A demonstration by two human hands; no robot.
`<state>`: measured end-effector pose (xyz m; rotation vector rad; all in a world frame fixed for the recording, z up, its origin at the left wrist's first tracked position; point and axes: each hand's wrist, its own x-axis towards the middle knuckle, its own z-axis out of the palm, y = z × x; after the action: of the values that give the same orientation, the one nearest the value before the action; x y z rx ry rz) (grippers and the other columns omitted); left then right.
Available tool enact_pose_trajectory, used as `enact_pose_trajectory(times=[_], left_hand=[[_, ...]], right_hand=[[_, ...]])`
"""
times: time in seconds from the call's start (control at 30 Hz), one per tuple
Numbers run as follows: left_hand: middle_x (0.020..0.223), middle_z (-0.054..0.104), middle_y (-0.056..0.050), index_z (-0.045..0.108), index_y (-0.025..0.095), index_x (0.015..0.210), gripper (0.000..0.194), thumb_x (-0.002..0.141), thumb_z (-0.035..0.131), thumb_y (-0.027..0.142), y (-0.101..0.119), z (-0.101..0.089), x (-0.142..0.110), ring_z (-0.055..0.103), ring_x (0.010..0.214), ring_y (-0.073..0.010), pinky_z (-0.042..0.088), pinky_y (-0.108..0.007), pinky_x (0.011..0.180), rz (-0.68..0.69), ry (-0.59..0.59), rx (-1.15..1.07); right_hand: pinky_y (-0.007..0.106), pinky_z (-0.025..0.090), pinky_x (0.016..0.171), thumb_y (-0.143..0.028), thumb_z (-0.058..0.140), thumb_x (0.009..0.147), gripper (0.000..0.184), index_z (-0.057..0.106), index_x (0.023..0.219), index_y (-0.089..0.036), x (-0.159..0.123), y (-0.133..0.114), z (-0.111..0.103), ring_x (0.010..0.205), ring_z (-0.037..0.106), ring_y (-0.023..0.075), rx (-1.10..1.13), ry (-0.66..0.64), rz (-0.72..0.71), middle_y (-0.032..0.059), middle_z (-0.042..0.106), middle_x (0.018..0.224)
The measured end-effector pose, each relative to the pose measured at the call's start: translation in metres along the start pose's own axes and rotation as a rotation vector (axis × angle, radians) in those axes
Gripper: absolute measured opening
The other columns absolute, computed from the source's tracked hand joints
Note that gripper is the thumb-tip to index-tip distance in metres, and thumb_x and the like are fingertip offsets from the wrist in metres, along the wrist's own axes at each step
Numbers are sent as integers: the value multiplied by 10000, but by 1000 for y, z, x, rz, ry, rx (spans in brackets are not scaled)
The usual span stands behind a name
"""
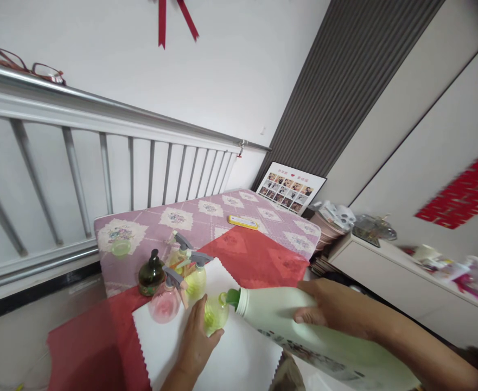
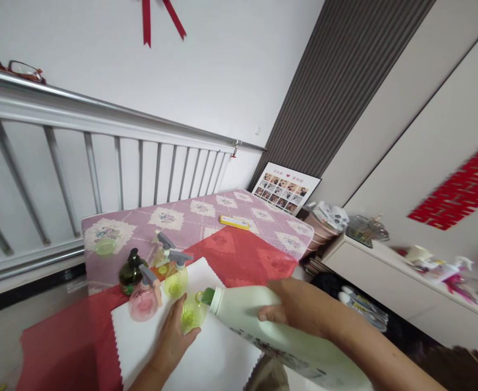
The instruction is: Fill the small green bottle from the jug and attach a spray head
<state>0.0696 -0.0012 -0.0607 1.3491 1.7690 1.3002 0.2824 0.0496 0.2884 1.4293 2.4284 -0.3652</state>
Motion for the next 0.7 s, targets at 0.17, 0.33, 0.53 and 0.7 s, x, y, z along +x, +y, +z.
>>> enact_pose_trajectory(times=[0.17, 0.33, 0.53, 0.7], left_hand=[[1534, 486, -183, 375, 121, 1459, 829, 696, 640, 308, -3, -1, 0, 432, 1452, -303, 361, -465, 1222, 9, -6, -5], [1536, 493, -147, 381, 177, 1460, 821, 694, 650, 299, -4, 0, -1, 431, 1454, -287, 369, -434, 1219, 5, -1, -2], [1546, 471, -179, 362, 124, 1463, 839, 692, 638, 304, 0, -1, -1, 418, 1459, -300, 357, -452, 1224, 5, -12, 4], [1547, 474, -172, 363, 126, 1461, 838, 687, 624, 312, 2, -2, 0, 425, 1453, -292, 351, -428, 1226, -9, -26, 21]], right_hand=[[341, 526, 721, -562, 623, 830, 427, 707, 981, -171, -1, -3, -2, 984, 699, 368, 46, -29, 13, 168, 764, 1110], [346, 537, 749, -569, 616, 838, 445, 713, 1014, -172, -1, -3, -3, 997, 700, 366, 40, -36, 18, 169, 763, 1125], [336, 538, 766, -539, 632, 832, 412, 718, 1049, -199, -1, -3, -2, 1015, 699, 354, 66, -36, 1, 140, 771, 1120], [344, 535, 763, -543, 629, 836, 412, 706, 1038, -192, -1, -2, -1, 1020, 696, 360, 86, -39, -4, 155, 762, 1147]])
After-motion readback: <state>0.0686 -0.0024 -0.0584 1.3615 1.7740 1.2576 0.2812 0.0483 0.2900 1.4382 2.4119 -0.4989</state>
